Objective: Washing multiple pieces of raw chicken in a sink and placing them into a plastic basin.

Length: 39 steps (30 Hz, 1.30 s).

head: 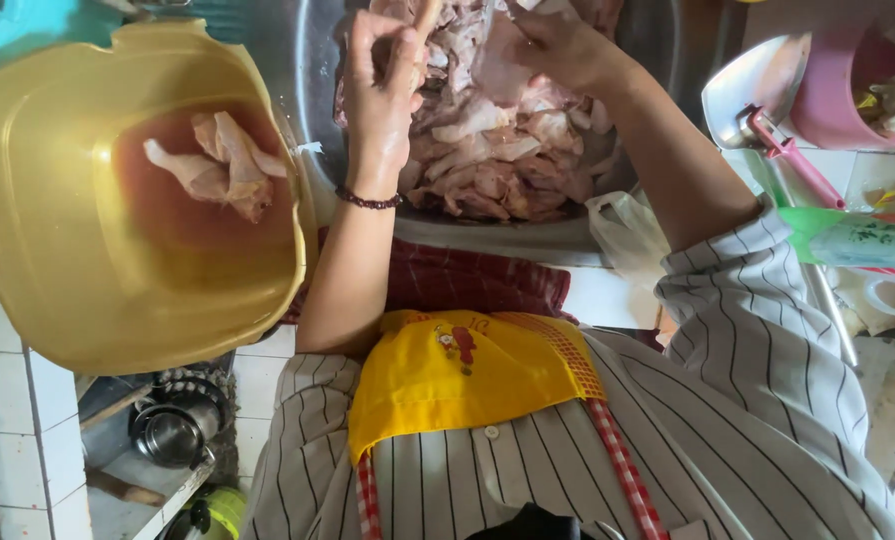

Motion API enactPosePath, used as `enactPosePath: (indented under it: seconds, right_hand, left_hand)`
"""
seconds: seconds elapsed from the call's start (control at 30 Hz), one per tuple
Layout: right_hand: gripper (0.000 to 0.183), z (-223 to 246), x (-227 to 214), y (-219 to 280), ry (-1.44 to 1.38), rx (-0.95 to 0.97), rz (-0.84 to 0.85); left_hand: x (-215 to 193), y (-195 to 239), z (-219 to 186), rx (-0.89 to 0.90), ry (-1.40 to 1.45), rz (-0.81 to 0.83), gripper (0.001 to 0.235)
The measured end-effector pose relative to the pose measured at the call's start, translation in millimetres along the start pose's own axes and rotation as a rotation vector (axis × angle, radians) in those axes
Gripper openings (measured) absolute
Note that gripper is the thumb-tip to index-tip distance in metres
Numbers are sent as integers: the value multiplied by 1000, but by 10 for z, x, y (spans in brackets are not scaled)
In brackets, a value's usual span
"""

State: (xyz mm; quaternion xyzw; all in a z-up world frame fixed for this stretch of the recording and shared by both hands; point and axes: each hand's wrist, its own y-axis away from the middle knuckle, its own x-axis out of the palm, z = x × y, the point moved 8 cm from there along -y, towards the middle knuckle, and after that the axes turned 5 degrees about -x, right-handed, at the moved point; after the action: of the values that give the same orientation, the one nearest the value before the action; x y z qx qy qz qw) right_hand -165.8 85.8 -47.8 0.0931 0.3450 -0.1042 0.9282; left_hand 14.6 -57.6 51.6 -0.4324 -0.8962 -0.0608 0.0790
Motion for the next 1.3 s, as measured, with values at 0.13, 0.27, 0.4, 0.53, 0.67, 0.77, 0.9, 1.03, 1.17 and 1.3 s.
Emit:
enactPosePath:
  seconds: [0.13,0.27,0.4,0.53,0.67,0.77,0.9,1.03,1.17,1.3]
  right_hand:
    - [5,509,-333,-159,4,-215,-370]
    - [5,777,-355,-220,-339,-202,-339]
    - [22,449,257,-315,926,-231,-119]
    - [57,26,1375,-200,1102,-239,220]
    - [32,60,1573,-53,1088,50,7]
    - [63,-58,1642,551,967,93,48]
    - [48,-1464,1733,-344,650,351,198]
    - [44,-1492,1861,-583,445,253,70]
    - [55,397,1841,-175,513,-10,205]
    - [59,640,1728,229,494,173,288]
  left_hand:
    - [-75,356,-248,72,94,-20,22]
    - [-190,830,-369,-3,368,18,11]
    - [-262,1313,-687,17,-42,-16,14]
    - [-288,1700,-930,-29,16,137,17]
    - [-674,2012,-1334,162,-188,97,24]
    - [-1110,2315,-1656,257,-408,-31,27]
    - [-1874,2805,-1758,240,-388,-262,19]
    - [-3011,3417,-1511,308,-146,-509,16]
    - [-4119,4212,-1112,348,201,-769,36]
    - [-5122,5146,-569,308,493,-1089,26]
